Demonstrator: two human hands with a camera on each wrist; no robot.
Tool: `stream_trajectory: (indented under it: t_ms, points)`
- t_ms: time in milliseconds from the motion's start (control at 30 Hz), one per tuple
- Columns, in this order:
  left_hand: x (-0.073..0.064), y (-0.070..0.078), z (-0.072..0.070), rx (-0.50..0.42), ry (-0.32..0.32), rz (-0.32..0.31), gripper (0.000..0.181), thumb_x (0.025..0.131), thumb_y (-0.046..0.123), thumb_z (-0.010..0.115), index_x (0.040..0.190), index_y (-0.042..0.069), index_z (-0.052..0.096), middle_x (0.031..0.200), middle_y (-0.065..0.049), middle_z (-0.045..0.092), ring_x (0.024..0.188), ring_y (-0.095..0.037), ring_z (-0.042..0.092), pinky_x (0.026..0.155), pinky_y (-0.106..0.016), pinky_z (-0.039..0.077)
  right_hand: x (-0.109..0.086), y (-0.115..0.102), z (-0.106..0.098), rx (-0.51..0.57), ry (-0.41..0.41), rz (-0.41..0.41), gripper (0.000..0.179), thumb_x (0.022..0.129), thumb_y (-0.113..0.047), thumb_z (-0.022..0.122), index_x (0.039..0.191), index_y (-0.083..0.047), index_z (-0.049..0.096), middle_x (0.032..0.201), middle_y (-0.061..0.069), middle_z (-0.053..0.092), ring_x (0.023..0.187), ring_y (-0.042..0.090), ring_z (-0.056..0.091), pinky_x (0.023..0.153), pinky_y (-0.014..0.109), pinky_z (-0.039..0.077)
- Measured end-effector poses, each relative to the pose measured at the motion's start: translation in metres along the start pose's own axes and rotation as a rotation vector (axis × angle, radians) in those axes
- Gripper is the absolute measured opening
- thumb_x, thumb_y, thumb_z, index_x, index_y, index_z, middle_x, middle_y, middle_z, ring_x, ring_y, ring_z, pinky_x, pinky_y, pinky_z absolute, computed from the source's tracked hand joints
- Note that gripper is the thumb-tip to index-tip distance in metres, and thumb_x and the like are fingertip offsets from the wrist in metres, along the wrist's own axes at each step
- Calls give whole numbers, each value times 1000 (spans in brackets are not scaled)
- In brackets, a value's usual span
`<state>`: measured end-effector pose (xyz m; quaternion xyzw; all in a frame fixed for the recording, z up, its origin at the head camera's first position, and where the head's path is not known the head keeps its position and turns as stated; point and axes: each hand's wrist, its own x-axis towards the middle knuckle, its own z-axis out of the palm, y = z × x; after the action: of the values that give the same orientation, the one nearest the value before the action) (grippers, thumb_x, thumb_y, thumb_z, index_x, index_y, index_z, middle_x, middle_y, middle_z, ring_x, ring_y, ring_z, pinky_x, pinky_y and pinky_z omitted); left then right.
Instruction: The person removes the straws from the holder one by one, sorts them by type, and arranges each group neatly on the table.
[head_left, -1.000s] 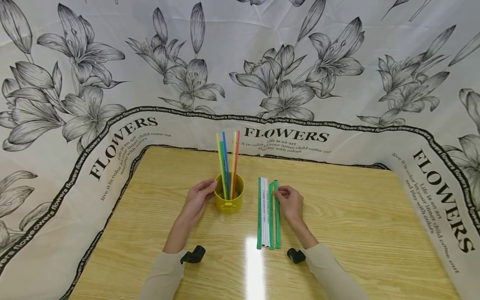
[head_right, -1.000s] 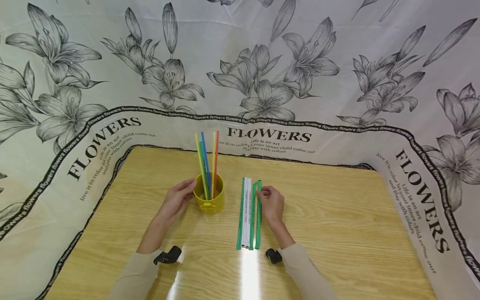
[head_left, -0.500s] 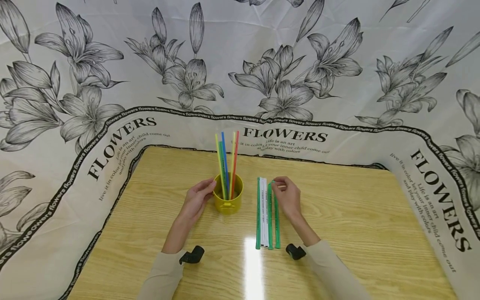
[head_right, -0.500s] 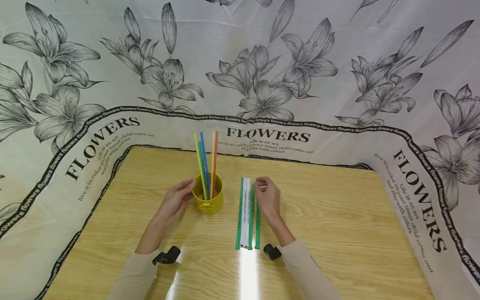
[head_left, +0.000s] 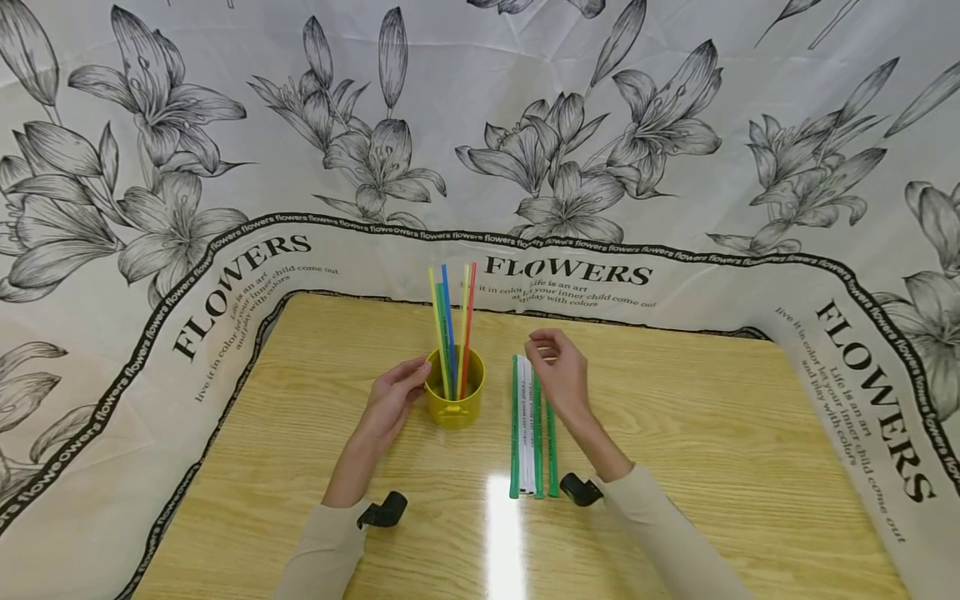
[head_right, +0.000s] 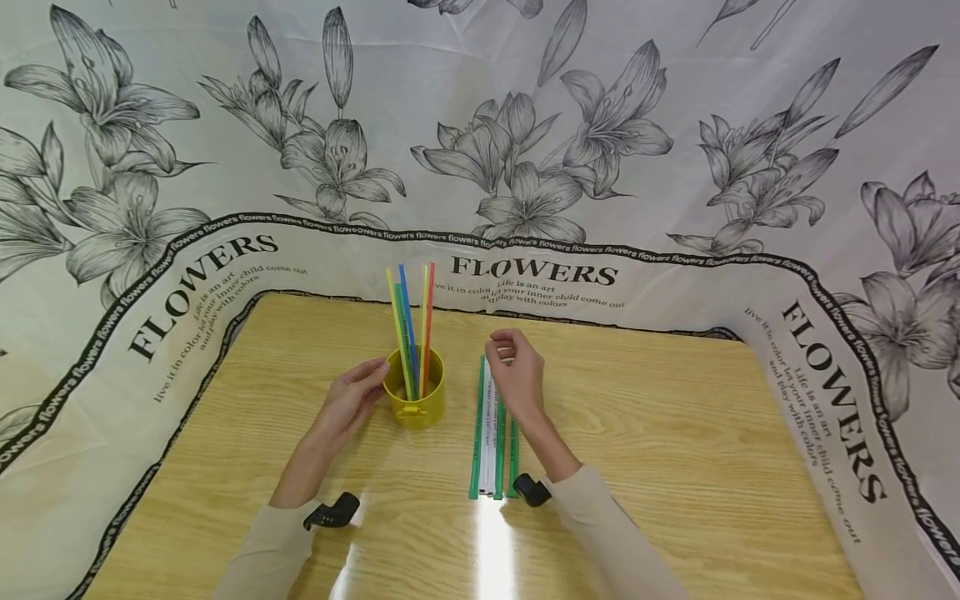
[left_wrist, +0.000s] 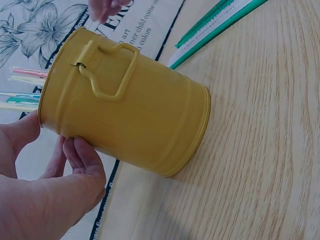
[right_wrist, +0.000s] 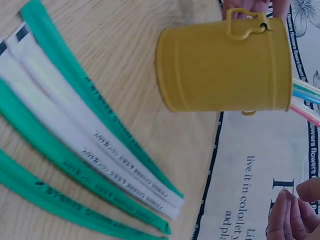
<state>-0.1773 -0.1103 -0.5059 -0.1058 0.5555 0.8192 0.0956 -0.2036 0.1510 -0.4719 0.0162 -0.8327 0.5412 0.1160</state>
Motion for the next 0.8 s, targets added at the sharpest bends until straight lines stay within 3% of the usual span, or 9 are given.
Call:
stream_trajectory:
  t_ms: [267, 600, 800]
  points:
    - [1, -1, -1, 6, 9, 9, 40, 104, 10, 62, 139, -9, 55, 127, -10, 61, 107, -15, 61, 92, -25, 53, 3, -23, 14, 72, 19, -104, 15, 100, -9, 68, 113, -1, 69, 104, 14, 71, 92, 24, 68, 77, 22, 54]
    - [1, -1, -1, 3, 14, 11, 39, 104, 9, 62, 138, -9, 56, 124, -8, 62, 103, -12, 62, 90, -24, 53, -1, -41, 43, 178, -37, -201, 22, 98, -6, 70, 119, 2, 68, 111, 22, 70, 99, 36, 69, 88, 50, 57]
    - [4, -3, -1, -1, 19, 9, 38, 104, 9, 63, 137, -9, 57, 120, -6, 63, 102, -14, 62, 88, -24, 53, -3, -46, 61, 181, -77, -239, 22, 97, -1, 70, 119, 2, 68, 110, 20, 71, 99, 32, 70, 87, 48, 59]
